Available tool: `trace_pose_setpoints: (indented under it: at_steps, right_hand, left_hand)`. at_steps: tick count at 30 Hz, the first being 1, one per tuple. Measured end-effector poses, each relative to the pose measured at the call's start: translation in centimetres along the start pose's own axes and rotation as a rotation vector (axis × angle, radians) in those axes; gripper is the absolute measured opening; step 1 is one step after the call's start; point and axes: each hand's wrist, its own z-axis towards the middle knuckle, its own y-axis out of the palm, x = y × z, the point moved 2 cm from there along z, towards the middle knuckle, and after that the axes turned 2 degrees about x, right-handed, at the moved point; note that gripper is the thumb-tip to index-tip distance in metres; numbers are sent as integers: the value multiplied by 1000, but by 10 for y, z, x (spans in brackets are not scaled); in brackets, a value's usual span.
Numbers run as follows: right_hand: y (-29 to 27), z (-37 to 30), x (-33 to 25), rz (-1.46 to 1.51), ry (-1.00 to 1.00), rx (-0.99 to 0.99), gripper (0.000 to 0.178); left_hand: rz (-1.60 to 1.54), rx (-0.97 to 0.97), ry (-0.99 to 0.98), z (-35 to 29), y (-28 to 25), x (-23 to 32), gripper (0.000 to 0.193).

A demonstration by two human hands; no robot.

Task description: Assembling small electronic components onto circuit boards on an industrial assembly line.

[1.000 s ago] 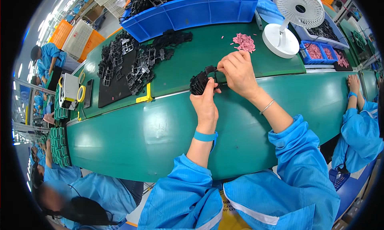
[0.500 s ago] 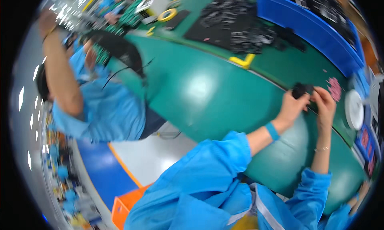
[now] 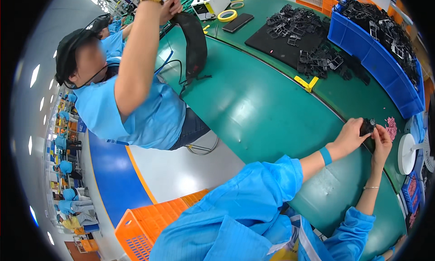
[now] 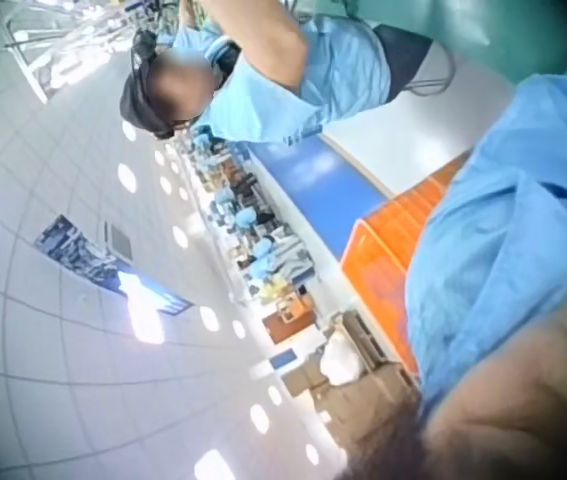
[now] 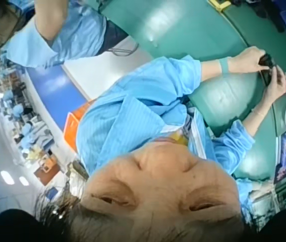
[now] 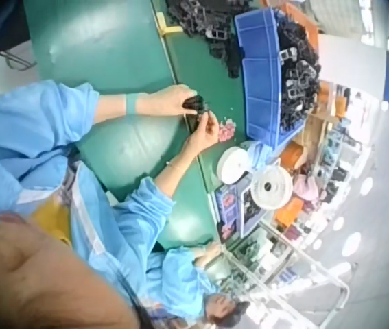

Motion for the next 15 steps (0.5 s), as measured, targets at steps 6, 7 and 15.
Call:
trace_pose_setpoints:
  at_steps: [6, 7, 15]
  right_hand:
    - [5, 3, -4, -184, -170, 44, 19]
    - [7, 2, -8, -296, -285, 27, 20]
    - [22, -4, -52, -767, -614, 161, 21]
  left_hand:
    - [639, -108, 393, 1, -5, -8, 37]
    - [668, -148, 382, -4, -3, -7, 42]
    - [637, -291, 254, -29, -8, 3, 122]
